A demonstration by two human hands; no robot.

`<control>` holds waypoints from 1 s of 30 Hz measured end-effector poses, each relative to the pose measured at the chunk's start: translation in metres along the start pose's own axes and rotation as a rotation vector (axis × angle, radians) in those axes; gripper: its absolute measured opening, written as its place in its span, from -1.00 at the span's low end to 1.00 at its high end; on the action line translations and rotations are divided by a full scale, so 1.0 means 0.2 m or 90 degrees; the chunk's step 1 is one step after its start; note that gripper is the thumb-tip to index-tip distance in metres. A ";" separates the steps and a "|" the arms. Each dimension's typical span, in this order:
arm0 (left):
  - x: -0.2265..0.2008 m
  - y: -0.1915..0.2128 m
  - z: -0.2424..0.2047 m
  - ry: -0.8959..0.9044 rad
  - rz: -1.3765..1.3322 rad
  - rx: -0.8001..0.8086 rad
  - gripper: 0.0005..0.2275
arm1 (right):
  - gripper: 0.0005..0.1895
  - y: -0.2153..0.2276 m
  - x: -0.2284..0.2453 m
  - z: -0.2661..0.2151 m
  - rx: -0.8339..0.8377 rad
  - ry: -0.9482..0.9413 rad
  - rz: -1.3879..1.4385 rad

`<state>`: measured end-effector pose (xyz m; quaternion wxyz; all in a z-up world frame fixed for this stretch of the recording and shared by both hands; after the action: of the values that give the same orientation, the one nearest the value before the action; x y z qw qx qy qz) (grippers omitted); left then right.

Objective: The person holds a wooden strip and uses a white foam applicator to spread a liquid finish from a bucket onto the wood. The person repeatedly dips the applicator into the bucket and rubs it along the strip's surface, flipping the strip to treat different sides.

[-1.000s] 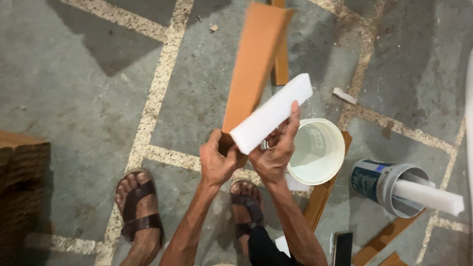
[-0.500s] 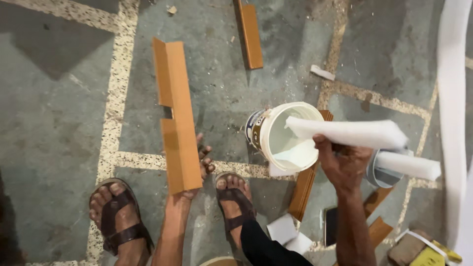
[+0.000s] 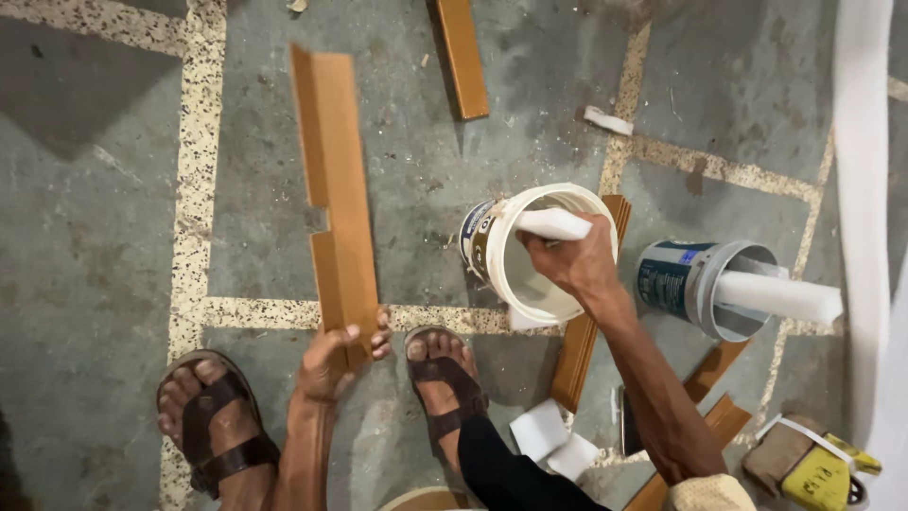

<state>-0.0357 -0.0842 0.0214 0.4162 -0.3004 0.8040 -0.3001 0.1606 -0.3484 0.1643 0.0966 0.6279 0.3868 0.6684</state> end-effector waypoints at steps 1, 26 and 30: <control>-0.01 -0.02 -0.01 0.000 0.035 0.021 -0.55 | -0.84 -0.01 0.00 0.00 0.017 0.002 -0.035; -0.15 -0.25 -0.09 0.067 0.206 0.196 0.06 | -0.70 0.23 -0.34 -0.37 0.128 -0.400 0.723; -0.14 -0.25 -0.10 0.078 0.170 0.208 0.04 | -0.80 0.29 -0.16 -0.28 0.021 -0.206 0.836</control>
<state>-0.0286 -0.0911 0.0806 0.4458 -0.1013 0.8012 -0.3862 0.1365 -0.4303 0.1812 -0.2825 0.8262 -0.0838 0.4801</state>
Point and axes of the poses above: each hand's wrist, its own z-axis towards the middle knuckle, its own y-axis out of the back of the hand, x = y × z, the point moved 2 cm from there along z, towards the middle knuckle, and after that the axes turned 14 degrees about z, right-handed, at the moved point
